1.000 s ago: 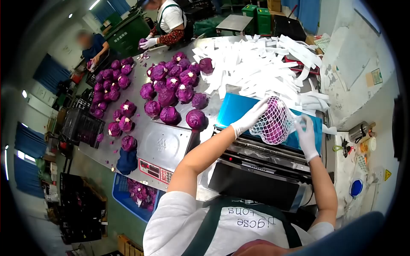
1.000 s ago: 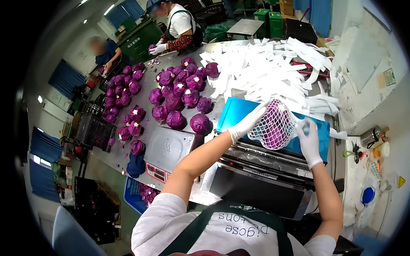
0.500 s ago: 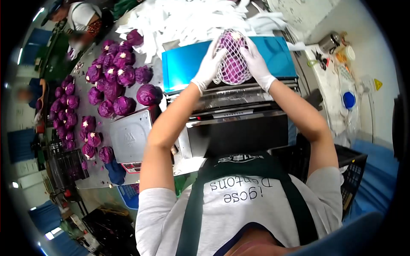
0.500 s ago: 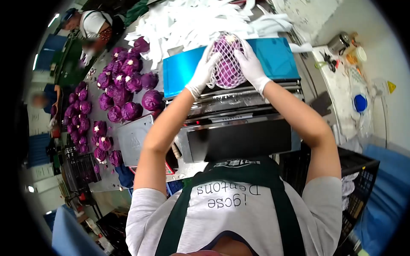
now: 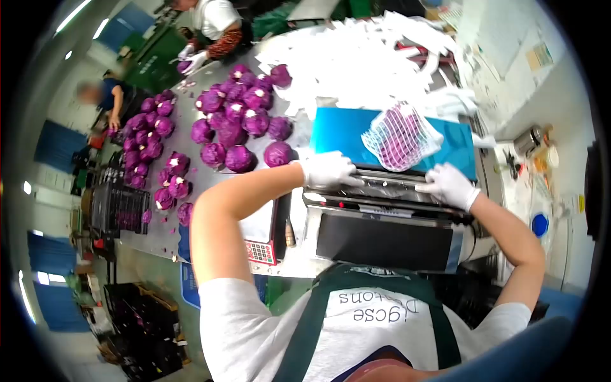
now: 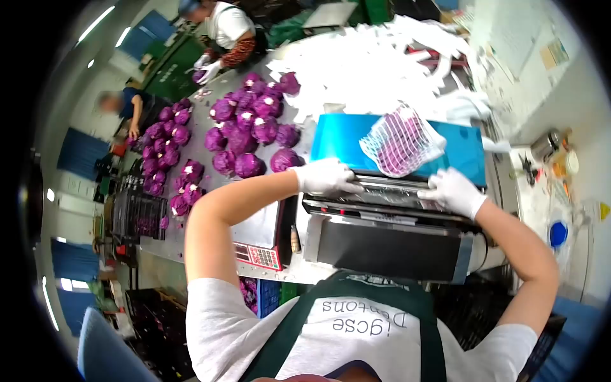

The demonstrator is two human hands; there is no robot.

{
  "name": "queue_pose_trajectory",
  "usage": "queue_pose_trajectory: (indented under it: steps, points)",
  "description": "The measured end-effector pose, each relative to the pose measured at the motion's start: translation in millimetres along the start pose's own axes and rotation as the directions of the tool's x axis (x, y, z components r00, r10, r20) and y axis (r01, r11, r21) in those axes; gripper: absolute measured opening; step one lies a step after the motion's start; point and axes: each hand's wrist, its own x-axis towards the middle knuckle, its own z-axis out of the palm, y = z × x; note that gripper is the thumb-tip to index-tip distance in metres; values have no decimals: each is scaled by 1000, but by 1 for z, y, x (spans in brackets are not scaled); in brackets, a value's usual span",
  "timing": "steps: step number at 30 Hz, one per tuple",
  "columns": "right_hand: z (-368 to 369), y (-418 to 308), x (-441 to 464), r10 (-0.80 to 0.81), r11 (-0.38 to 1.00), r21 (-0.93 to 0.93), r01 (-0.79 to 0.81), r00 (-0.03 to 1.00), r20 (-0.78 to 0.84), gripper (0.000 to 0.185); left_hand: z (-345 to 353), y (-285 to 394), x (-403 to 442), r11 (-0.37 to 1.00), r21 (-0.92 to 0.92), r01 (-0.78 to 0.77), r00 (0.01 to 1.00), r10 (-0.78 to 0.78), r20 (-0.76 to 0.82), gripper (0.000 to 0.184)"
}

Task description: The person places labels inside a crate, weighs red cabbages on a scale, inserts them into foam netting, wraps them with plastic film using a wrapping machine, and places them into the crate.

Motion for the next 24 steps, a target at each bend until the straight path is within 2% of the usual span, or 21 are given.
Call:
queue_pose_trajectory:
  steps: [1, 2, 5, 7, 8, 9, 11, 13, 14, 15, 16, 17, 18, 19, 20, 21, 22, 23, 24]
  points:
    - [13, 4, -1, -36, 999, 17, 36, 999, -1, 29, 9, -3, -2, 999, 16, -47, 996, 48, -81, 44]
    - [14, 6, 0, -12, 999, 40, 12, 1000, 1, 28, 9, -2, -7, 1000, -12, 4, 997, -5, -78, 40]
    - [18, -3, -11, 174, 964, 204, -169, 985, -5, 16, 14, 6, -4, 983, -136, 123, 986, -137, -98, 28]
    - [17, -9, -16, 369, 836, 429, -342, 929, 22, 11, 18, 15, -8, 948, -230, 222, 961, -252, -112, 21]
    - [5, -19, -16, 397, 753, 519, -403, 909, 129, 9, 4, 23, -14, 929, -305, 210, 946, -272, -176, 17]
    - [-14, -28, -19, 409, 659, 590, -465, 881, 238, 8, 11, 27, -21, 828, -552, 99, 921, -287, -264, 17]
    - [-46, -48, -30, 275, 700, 583, -412, 909, 312, 7, -40, 60, -34, 715, -652, 253, 926, -374, -50, 17]
    - [-122, -61, -11, 304, 398, 668, -629, 777, 551, 9, -117, 67, -39, 315, -855, 413, 871, -412, 269, 16]
    - [-151, -54, -9, 308, 380, 754, -536, 842, 443, 10, -145, 63, -42, 63, -938, 340, 853, -442, 279, 16]
    - [-166, -46, -4, 315, 357, 827, -433, 890, 330, 13, -151, 51, -39, -38, -999, -37, 870, -494, -13, 17]
    - [-158, -18, -8, 386, 212, 960, -183, 918, 90, 17, -162, 34, -32, 108, -983, -148, 766, -617, -183, 17]
    - [-144, 12, -9, 483, 83, 991, 105, 865, -132, 23, -170, 15, -21, 125, -957, -261, 643, -717, -269, 19]
    - [-135, 34, 14, 639, 205, 971, 127, 734, -231, 29, -175, 0, -6, 330, -942, -55, 383, -865, -325, 22]
    - [-123, 56, 37, 752, 331, 935, 127, 564, -343, 34, -169, -20, 11, 306, -940, -150, 377, -862, -341, 27]
    - [-103, 81, 45, 722, 516, 851, -100, 586, -368, 36, -134, -58, 28, 462, -886, 41, 429, -809, -402, 29]
    - [-70, 106, 49, 696, 601, 766, -228, 620, -362, 39, -92, -81, 44, 653, -706, 276, 506, -723, -471, 29]
    - [-37, 129, 53, 669, 677, 653, -339, 654, -354, 42, -8, -127, 67, 698, -679, 227, 483, -687, -543, 28]
    - [-9, 138, 51, 644, 698, 617, -363, 695, -319, 46, -48, -87, 68, 684, -545, 484, 596, -714, -367, 34]
    - [-10, 122, 54, 533, 807, 470, -357, 784, -320, 50, -23, -84, 73, 759, -485, 434, 693, -625, -358, 40]
